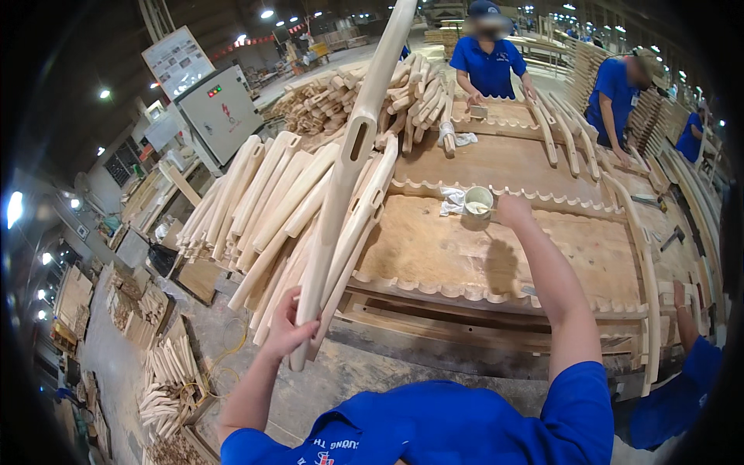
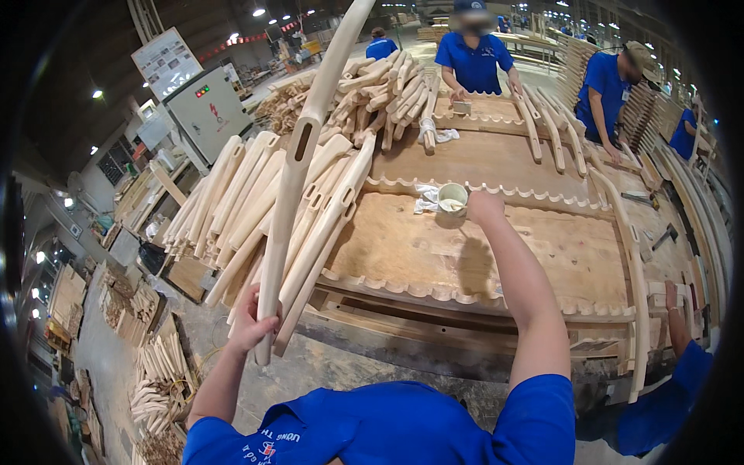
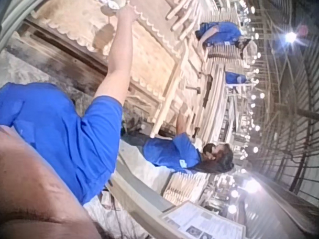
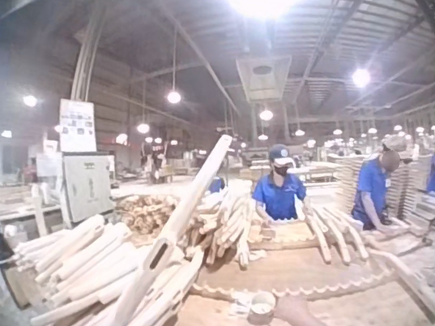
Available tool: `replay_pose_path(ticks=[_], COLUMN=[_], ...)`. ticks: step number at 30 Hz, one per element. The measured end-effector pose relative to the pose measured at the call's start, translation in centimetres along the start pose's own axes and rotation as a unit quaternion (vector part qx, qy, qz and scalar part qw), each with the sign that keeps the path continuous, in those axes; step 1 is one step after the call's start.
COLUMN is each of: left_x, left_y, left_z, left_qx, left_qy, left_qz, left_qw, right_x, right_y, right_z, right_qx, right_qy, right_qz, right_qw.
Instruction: The person applies glue to the ends of wooden chair legs using a small brush. They repeatedly dip the brush into a container and coat each leg end before placing the pieces aside.
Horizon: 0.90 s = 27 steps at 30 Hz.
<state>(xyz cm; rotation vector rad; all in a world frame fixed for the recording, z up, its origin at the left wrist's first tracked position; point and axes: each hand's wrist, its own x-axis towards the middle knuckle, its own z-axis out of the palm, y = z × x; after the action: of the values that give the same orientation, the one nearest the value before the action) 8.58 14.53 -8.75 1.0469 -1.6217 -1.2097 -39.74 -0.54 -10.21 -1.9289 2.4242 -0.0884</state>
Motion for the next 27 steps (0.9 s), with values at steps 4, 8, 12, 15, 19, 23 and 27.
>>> replay_pose_path(ticks=[4, 8, 12, 15, 19, 23, 27], left_x=[-2.6, -3.4, -5.5, -4.7, -4.3, -3.3, -3.8], left_y=[-0.4, -2.9, -6.5, -8.9, -10.8, -12.2, -12.7], left_z=[3.3, 7.3, 11.7, 15.5, 18.5, 21.0, 21.4], left_qx=[-0.091, -0.131, -0.119, -0.121, -0.158, -0.205, -0.218], left_qy=[-0.047, -0.076, -0.046, -0.031, -0.017, -0.031, 0.006], left_qz=[-0.011, 0.003, -0.021, -0.036, -0.08, -0.107, -0.146], left_qw=[0.995, 0.988, 0.992, 0.991, 0.984, 0.972, 0.965], right_x=[1.0, 2.0, 0.2, 0.0, -0.5, 0.4, -0.2], right_y=[1.3, 4.5, 3.0, 4.4, 3.1, 5.2, 4.1], right_z=[1.8, 3.1, 6.1, 7.4, 9.3, 9.3, 7.5], right_qx=[0.137, 0.25, 0.559, 0.636, 0.669, 0.53, 0.31], right_qy=[-0.011, -0.03, -0.125, -0.113, -0.083, 0.073, 0.15], right_qz=[0.051, 0.055, 0.085, 0.105, 0.074, 0.026, 0.005], right_qw=[0.989, 0.966, 0.815, 0.756, 0.735, 0.844, 0.939])
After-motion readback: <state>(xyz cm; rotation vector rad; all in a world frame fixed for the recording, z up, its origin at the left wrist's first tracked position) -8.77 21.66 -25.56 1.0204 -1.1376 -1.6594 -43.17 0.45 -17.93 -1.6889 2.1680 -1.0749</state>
